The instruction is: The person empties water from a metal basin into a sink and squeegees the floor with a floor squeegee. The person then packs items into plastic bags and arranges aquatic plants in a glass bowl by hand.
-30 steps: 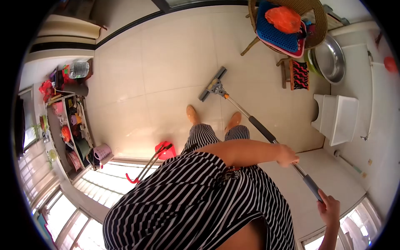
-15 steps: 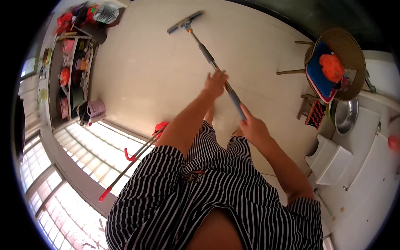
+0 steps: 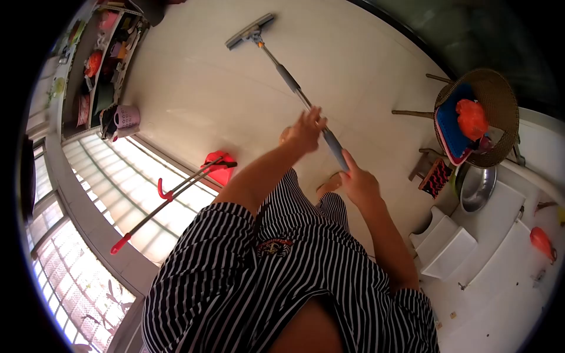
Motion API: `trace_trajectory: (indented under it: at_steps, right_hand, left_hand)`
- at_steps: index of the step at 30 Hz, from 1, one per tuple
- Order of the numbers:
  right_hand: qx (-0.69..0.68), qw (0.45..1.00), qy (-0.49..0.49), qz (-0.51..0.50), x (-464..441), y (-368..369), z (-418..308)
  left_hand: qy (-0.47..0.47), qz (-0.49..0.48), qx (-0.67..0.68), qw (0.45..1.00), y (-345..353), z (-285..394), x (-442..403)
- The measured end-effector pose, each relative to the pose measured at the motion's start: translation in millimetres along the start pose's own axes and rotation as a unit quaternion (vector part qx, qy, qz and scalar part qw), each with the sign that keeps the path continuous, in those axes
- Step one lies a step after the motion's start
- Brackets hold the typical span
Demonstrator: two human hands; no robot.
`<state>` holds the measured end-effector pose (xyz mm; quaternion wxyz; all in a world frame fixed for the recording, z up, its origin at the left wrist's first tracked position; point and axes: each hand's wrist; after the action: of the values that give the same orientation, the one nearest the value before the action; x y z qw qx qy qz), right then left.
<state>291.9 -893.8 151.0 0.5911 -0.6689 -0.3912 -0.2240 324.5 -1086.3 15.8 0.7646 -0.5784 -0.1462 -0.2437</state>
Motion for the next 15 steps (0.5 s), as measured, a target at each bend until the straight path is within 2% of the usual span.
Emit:
trace_trajectory:
  at_steps: [2, 3, 4, 6, 7, 8, 9, 10, 12, 15]
  right_hand:
    - [0.013, 0.999, 0.050, -0.007, 56, -21, 73]
    - [0.023, 0.997, 0.074, -0.016, 84, -35, 105]
    - [0.046, 0.993, 0.105, -0.014, 114, -48, 136]
    - [0.090, 0.982, 0.162, -0.027, 175, -73, 193]
    - [0.134, 0.969, 0.202, -0.043, 206, -86, 207]
    - [0.138, 0.975, 0.174, -0.024, 241, -95, 226]
    - [0.157, 0.976, 0.149, -0.009, 276, -98, 256]
    - [0.144, 0.975, 0.170, -0.004, 308, -106, 259]
    - [0.169, 0.971, 0.172, 0.011, 358, -116, 272]
    - [0.153, 0.967, 0.203, 0.012, 378, -123, 276]
  left_hand:
    - [0.104, -0.034, 0.024, 0.994, -12, 77, 8]
    - [0.175, -0.057, 0.033, 0.982, -19, 114, 9]
    - [0.223, -0.035, 0.066, 0.972, 3, 156, -3]
    - [0.316, -0.066, 0.140, 0.936, -19, 229, 5]
    - [0.373, -0.058, 0.170, 0.910, -15, 264, 3]
    - [0.442, -0.035, 0.179, 0.879, -10, 295, 3]
    - [0.498, -0.056, 0.218, 0.837, -7, 325, 0]
    - [0.550, -0.077, 0.256, 0.791, -9, 349, -3]
    - [0.527, -0.200, 0.298, 0.770, 0, 388, -9]
    - [0.531, -0.192, 0.251, 0.786, 8, 402, -10]
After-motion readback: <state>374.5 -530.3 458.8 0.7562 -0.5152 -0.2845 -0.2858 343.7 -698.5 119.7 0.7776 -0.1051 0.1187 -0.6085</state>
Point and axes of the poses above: each hand's wrist, its own x-axis away from the middle knuckle, its own y-axis out of the palm, z = x × y, and after that the axes turned 11 degrees about y, right-handed
